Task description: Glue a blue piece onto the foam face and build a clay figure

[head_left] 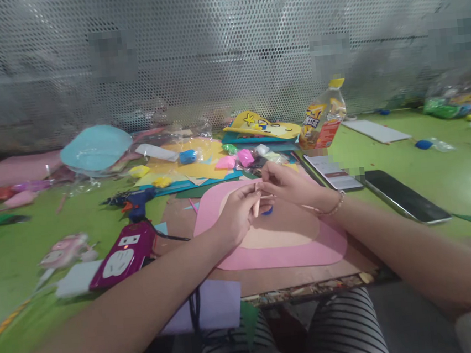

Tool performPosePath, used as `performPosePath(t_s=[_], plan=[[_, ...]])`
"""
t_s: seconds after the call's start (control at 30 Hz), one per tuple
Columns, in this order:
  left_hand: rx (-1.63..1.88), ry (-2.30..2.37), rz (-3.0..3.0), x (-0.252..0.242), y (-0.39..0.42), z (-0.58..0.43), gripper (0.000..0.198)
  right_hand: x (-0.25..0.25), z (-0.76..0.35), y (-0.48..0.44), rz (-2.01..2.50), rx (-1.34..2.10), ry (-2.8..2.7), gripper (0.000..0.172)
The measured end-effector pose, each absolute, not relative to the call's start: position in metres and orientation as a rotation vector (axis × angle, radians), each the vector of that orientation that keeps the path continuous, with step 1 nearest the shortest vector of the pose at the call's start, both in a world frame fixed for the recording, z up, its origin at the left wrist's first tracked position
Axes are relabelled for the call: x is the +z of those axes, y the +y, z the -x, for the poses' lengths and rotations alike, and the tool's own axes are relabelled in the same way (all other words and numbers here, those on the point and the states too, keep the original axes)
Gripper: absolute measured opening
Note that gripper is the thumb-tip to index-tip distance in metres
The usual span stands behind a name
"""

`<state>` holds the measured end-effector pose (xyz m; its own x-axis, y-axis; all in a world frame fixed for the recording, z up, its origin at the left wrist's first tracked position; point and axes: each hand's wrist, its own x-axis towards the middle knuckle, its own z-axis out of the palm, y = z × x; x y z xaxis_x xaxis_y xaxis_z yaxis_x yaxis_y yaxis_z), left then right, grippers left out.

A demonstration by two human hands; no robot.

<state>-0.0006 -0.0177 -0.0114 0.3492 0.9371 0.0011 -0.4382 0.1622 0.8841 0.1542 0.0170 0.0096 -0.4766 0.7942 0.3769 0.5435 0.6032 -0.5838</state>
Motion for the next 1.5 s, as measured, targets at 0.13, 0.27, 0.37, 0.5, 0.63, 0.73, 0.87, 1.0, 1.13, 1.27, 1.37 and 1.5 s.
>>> performPosePath(t_s=[0.13,0.27,0.37,0.5,0.63,0.73,0.87,1.0,1.13,1.27,1.37,1.5], plan=[[1.088,0.653,-0.922,-0.01,-0.018,0.0,0.007,0.013,-0.156,0.017,1.013,0.588,-2.2,0.014],[1.124,0.641,-0.902,-0.01,-0.018,0.0,0.005,0.014,-0.156,0.017,1.021,0.654,-2.172,0.015],[1.138,0.628,-0.904,-0.011,-0.016,0.0,0.004,0.014,-0.156,0.017,1.031,0.681,-2.166,0.016],[1.161,0.654,-0.944,-0.013,-0.015,0.001,0.016,0.016,-0.156,0.015,1.009,0.713,-2.149,0.02],[1.182,0.713,-1.014,-0.016,-0.014,0.001,0.02,0.019,-0.155,0.012,0.995,0.718,-2.153,0.023],[1.167,0.735,-1.045,-0.018,-0.012,0.001,0.02,0.019,-0.156,0.013,0.99,0.729,-2.146,0.022],[1.155,0.751,-1.075,-0.021,-0.01,0.002,0.021,0.017,-0.156,0.015,0.964,0.77,-2.139,0.019],[1.145,0.786,-1.127,-0.023,-0.009,0.004,0.021,0.016,-0.156,0.015,0.946,0.775,-2.143,0.018],[1.153,0.8,-1.147,-0.024,-0.008,0.006,0.021,0.015,-0.157,0.015,0.964,0.768,-2.172,0.019],[1.136,0.759,-1.124,-0.022,-0.01,0.006,0.016,0.013,-0.158,0.017,0.979,0.772,-2.194,0.021],[1.126,0.732,-1.06,-0.018,-0.012,0.005,0.013,0.013,-0.159,0.019,0.978,0.759,-2.203,0.02],[1.183,0.674,-0.981,-0.014,-0.015,0.002,0.025,0.015,-0.159,0.019,0.99,0.73,-2.209,0.018]])
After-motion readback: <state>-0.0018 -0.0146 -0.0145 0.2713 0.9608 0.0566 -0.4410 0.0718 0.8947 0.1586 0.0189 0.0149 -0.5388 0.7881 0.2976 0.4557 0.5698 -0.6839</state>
